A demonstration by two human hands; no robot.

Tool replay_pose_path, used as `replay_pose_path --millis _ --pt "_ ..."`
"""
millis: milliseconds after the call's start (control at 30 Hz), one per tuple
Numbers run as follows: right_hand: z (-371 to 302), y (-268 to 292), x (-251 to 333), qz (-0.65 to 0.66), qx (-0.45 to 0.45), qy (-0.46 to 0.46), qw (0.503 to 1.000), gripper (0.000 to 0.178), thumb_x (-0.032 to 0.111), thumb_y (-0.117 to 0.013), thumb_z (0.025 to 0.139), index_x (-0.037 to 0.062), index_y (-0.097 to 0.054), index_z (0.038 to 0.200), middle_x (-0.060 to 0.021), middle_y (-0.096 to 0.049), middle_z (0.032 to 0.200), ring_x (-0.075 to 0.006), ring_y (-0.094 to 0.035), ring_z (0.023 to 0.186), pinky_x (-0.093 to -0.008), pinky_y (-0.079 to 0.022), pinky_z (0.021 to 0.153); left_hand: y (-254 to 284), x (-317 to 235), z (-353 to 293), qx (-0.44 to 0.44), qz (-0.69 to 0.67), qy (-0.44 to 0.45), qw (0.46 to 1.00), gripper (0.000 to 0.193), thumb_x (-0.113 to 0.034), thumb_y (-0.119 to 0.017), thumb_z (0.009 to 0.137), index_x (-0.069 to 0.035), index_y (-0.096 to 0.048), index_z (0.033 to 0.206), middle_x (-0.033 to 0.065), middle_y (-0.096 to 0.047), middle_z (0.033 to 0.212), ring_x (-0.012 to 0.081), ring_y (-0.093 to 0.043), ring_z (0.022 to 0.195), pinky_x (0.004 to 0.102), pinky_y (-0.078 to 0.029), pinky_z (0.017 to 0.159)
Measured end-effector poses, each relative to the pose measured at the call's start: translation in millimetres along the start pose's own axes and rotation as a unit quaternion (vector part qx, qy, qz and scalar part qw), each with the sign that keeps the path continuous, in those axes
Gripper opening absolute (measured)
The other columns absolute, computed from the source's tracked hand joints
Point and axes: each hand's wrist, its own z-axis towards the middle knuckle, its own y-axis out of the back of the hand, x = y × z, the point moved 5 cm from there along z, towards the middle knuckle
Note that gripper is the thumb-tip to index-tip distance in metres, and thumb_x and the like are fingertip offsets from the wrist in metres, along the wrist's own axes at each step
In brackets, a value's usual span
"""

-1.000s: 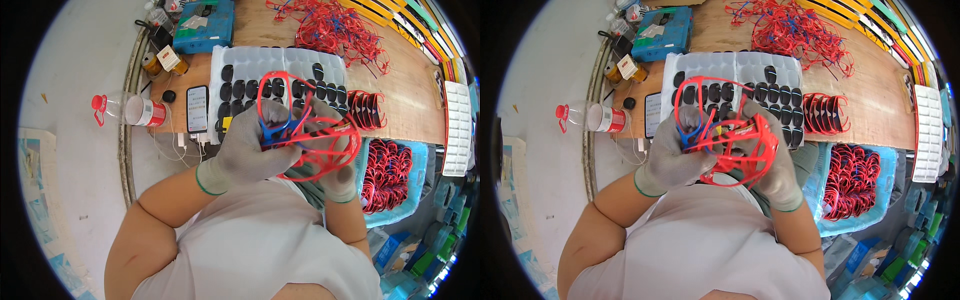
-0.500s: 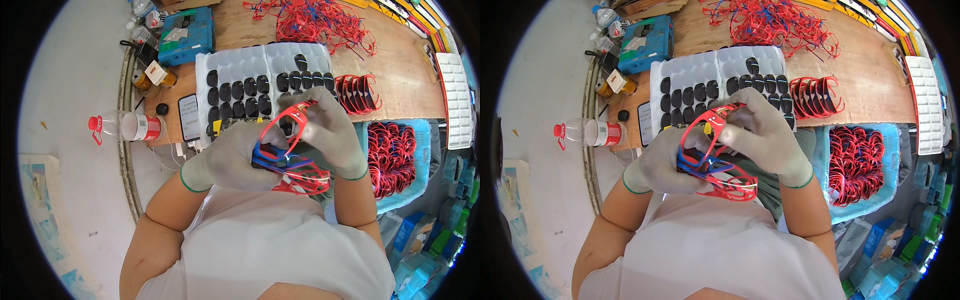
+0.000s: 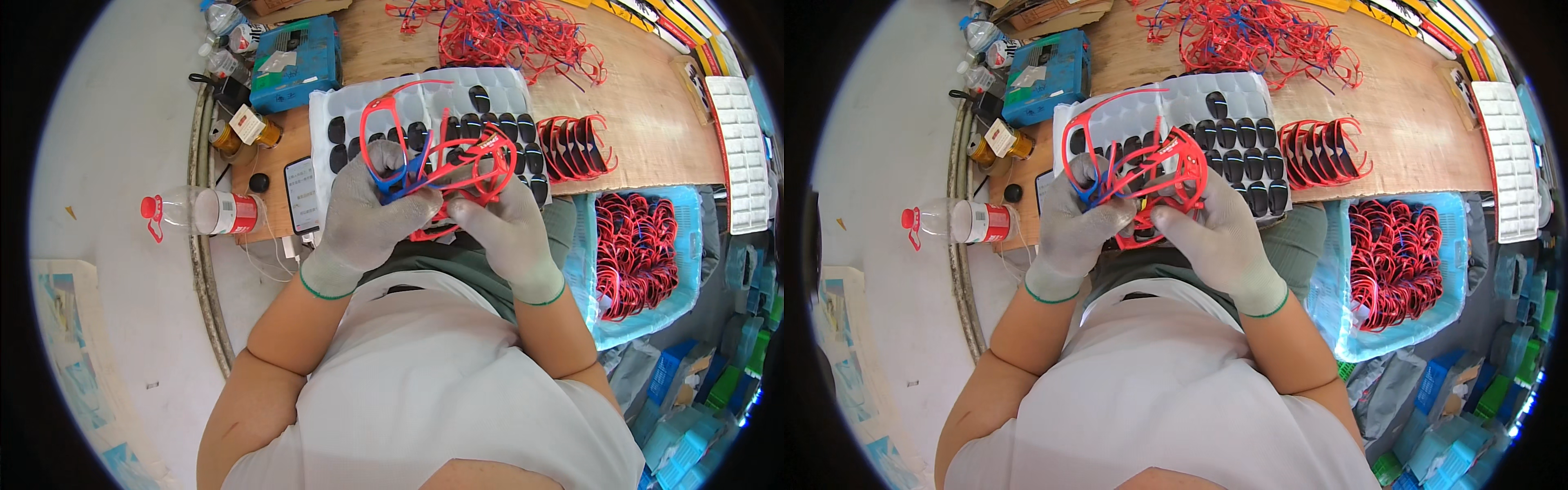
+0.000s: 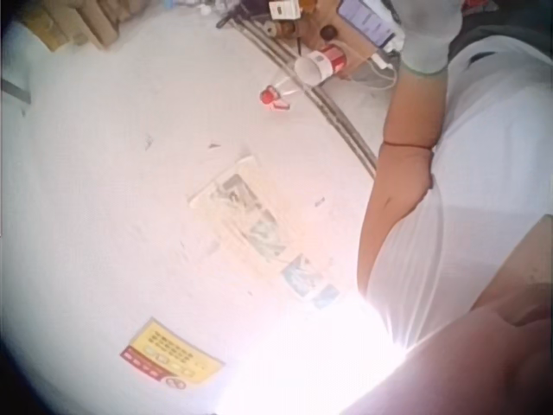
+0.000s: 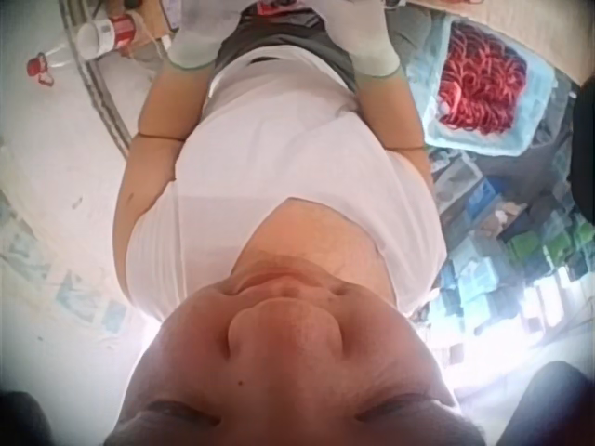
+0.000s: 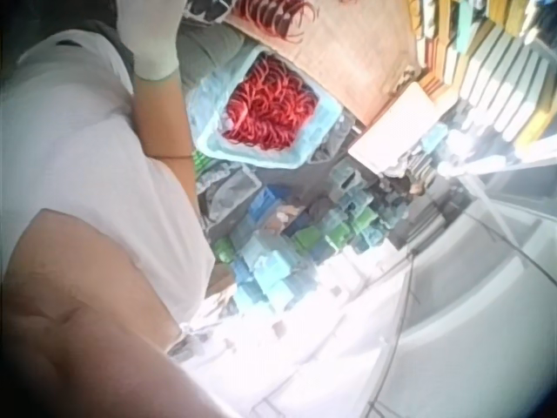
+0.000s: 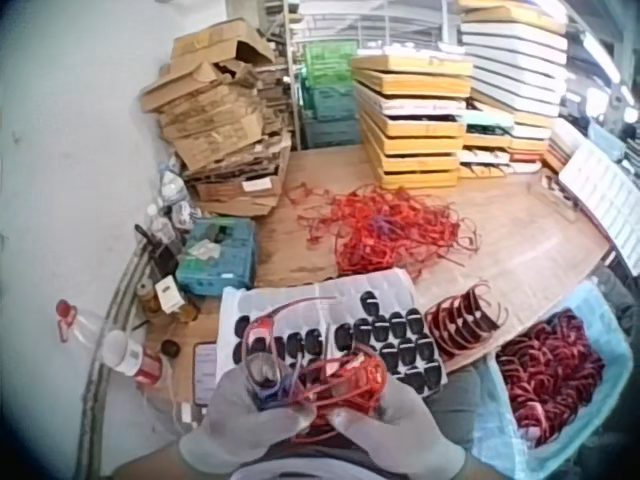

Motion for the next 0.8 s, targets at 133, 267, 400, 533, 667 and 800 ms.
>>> replay_pose_path --millis 133,267,400,533,667,800 --pt "-2 9 -8 0.015 -0.019 -0.019 1.000 0.038 -0.007 -0.049 0.085 0.0009 -0.061 0.120 -0.0024 -0.065 0.097 -0.0066 -0.057 0.081 -0.0236 -0.048 0.071 2 -4 -4 0.036 0.136 -0.057 0.988 0.021 -0.006 -0.078 0.075 -0.005 -0.060 0.085 -0.0018 -0.060 0.074 0.0045 -0.051 0.068 0.0239 -0.043 0.061" --pt "-4 18 -10 -0.008 -0.050 0.003 0.999 0.039 -0.009 -0.049 0.081 -0.0006 -0.060 0.117 -0.0018 -0.064 0.091 -0.0068 -0.057 0.076 -0.0228 -0.046 0.066 -5 -14 -12 0.066 0.187 -0.060 0.978 0.024 -0.001 -0.079 0.072 -0.007 -0.061 0.086 -0.0014 -0.064 0.078 0.0063 -0.057 0.069 0.0244 -0.045 0.061" --pt "-12 16 -5 0.081 -0.004 0.001 0.997 0.039 -0.012 -0.046 0.076 -0.0008 -0.059 0.111 -0.0056 -0.065 0.099 -0.0120 -0.061 0.088 -0.0277 -0.050 0.080 -8 3 -17 0.085 -0.017 -0.015 0.996 0.019 -0.009 -0.084 0.078 -0.004 -0.068 0.087 -0.0020 -0.064 0.076 0.0057 -0.056 0.069 0.0251 -0.045 0.061" --pt "-9 23 -10 0.041 0.000 0.072 0.997 0.034 -0.010 -0.052 0.079 -0.0012 -0.056 0.112 -0.0117 -0.065 0.101 -0.0173 -0.063 0.096 -0.0338 -0.052 0.087 -14 11 -11 0.038 -0.095 -0.007 0.995 0.025 -0.025 -0.075 0.091 -0.004 -0.065 0.082 0.0011 -0.063 0.074 0.0061 -0.056 0.066 0.0255 -0.046 0.060" --pt "-10 22 -2 0.029 0.000 0.117 0.993 0.025 0.002 -0.068 0.087 0.0011 -0.056 0.109 -0.0153 -0.066 0.099 -0.0245 -0.065 0.091 -0.0409 -0.054 0.089 -13 11 -9 -0.003 -0.130 0.052 0.990 0.033 -0.033 -0.065 0.099 -0.004 -0.063 0.086 0.0011 -0.061 0.073 0.0072 -0.056 0.064 0.0262 -0.048 0.061" --pt "0 26 -9 0.103 0.097 0.133 0.981 0.016 0.003 -0.070 0.086 0.0035 -0.057 0.094 -0.0163 -0.066 0.095 -0.0295 -0.066 0.093 -0.0440 -0.054 0.089 -9 16 -4 -0.023 -0.114 0.027 0.993 0.028 -0.031 -0.065 0.099 -0.005 -0.062 0.088 0.0005 -0.062 0.076 0.0073 -0.058 0.070 0.0252 -0.048 0.066"
